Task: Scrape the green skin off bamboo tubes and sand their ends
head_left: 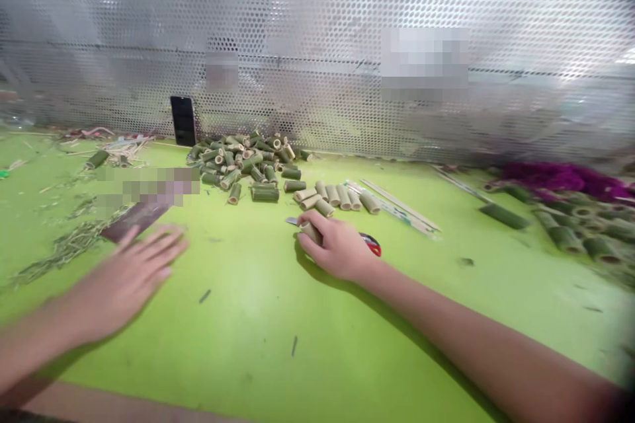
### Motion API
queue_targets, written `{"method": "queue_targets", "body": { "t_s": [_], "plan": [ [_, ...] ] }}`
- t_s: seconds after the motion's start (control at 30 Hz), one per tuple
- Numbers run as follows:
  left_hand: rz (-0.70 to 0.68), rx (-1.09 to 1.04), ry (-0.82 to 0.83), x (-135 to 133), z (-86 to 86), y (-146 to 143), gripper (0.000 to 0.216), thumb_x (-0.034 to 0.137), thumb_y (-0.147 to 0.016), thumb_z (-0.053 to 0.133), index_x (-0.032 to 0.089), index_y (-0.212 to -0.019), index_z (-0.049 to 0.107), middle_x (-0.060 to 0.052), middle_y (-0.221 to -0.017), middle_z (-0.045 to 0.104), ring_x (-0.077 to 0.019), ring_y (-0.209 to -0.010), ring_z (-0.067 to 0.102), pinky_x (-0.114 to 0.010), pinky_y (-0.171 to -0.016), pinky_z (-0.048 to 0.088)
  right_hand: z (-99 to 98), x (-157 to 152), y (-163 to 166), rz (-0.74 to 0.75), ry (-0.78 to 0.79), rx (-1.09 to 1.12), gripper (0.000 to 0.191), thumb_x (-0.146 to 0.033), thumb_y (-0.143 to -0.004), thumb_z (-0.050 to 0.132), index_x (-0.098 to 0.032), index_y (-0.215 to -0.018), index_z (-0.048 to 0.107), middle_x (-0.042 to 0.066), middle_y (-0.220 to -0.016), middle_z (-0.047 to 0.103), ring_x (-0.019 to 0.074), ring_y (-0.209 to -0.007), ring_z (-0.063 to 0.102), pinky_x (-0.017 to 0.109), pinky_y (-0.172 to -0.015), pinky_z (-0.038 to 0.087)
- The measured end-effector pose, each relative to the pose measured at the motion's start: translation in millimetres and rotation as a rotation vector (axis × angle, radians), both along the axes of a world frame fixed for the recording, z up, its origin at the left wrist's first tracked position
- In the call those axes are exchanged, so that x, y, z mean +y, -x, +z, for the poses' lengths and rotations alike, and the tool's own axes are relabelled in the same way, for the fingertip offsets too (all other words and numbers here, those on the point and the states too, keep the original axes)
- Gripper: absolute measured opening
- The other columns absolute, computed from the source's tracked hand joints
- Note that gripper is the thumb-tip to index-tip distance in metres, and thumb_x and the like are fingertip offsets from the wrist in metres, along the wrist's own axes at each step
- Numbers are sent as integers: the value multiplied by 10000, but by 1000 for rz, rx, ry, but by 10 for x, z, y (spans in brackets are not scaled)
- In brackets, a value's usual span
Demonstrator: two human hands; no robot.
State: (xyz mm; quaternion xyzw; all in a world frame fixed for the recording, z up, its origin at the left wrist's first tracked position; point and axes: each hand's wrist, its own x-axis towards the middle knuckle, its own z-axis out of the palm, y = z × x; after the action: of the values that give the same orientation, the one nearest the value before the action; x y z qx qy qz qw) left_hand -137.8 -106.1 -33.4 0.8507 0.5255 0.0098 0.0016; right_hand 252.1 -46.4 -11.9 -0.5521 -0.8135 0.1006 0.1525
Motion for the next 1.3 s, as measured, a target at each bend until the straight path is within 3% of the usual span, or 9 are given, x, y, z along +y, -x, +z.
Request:
{"method": "queue_targets", "body": {
  "t_s": [0.1, 0.2, 0.3, 0.5, 0.63, 0.8, 0.93, 1.03, 1.3],
  "plan": [
    [86, 41, -210, 41, 43, 656, 558, 391, -1045, 258, 310, -1520, 540, -23, -1599, 473, -353, -1515, 376, -683, -1256, 169, -7, 17, 23, 13, -1, -6, 255, -323, -954, 517, -191, -1129, 646, 50, -771, 705, 224, -665, 640, 305, -586, 395],
    [126, 15, -245, 6, 174, 604, 601, 462, -1048, 238, 259, -1537, 523, -52, -1611, 453, -372, -1532, 332, -687, -1261, 124, -12, 33, 39, 12, -5, -7, 251, -331, -960, 499, -187, -1108, 642, 51, -764, 705, 218, -639, 636, 300, -568, 387],
    [103, -76, -144, -125, 299, -103, 569, 522, -1077, 242, 332, -1569, 455, -3, -1675, 314, -357, -1557, 278, -681, -1269, 76, -15, 28, 30, 8, -13, -4, 255, -338, -955, 483, -187, -1090, 637, 42, -745, 695, 206, -605, 624, 291, -543, 379],
    [-695, -332, 366, -409, 356, -1798, 651, 623, -1081, 275, 269, -1624, 331, -1, -1701, 222, -216, -1594, 176, -513, -1312, 138, -32, -4, -53, -6, -104, 87, 258, -392, -927, 475, -200, -1019, 621, 14, -649, 659, 189, -513, 567, 300, -535, 384],
    [-720, -341, 437, -332, 276, -2157, 636, 553, -1098, 259, 207, -1628, 323, -25, -1711, 184, -200, -1602, 76, -511, -1315, 52, -39, -6, -83, -4, -111, 105, 255, -412, -933, 476, -208, -1008, 610, 14, -632, 662, 191, -496, 564, 305, -526, 381],
    [-346, -226, 387, 81, 182, -1367, 576, 559, -1087, 251, 370, -1631, 271, 51, -1708, 155, -279, -1590, 152, -616, -1286, 124, -37, -34, -40, 41, -67, 115, 248, -394, -933, 463, -204, -995, 610, 14, -633, 660, 181, -472, 538, 310, -516, 369],
    [130, 7, 149, 359, 183, -281, 593, 402, -1085, 183, 227, -1628, 344, -40, -1713, 202, -367, -1586, 148, -659, -1275, 112, -42, -45, -3, 53, -34, 113, 254, -400, -932, 464, -208, -1002, 615, 15, -652, 660, 191, -503, 556, 311, -523, 367],
    [386, -6, 25, 414, 327, 226, 669, 509, -1070, 174, 206, -1660, 256, -76, -1737, 154, -449, -1544, 274, -708, -1181, 346, -45, -33, 3, 51, -41, 108, 250, -399, -926, 474, -210, -1009, 615, 11, -658, 657, 193, -527, 570, 311, -540, 372],
    [412, 115, 75, 672, 650, 98, 595, 542, -994, 378, 167, -1359, 663, -163, -1341, 690, -389, -1127, 683, -450, -828, 592, -28, -38, -11, 66, -29, 98, 261, -413, -943, 466, -209, -995, 620, -2, -609, 624, 183, -486, 545, 304, -515, 356]
  ]
}}
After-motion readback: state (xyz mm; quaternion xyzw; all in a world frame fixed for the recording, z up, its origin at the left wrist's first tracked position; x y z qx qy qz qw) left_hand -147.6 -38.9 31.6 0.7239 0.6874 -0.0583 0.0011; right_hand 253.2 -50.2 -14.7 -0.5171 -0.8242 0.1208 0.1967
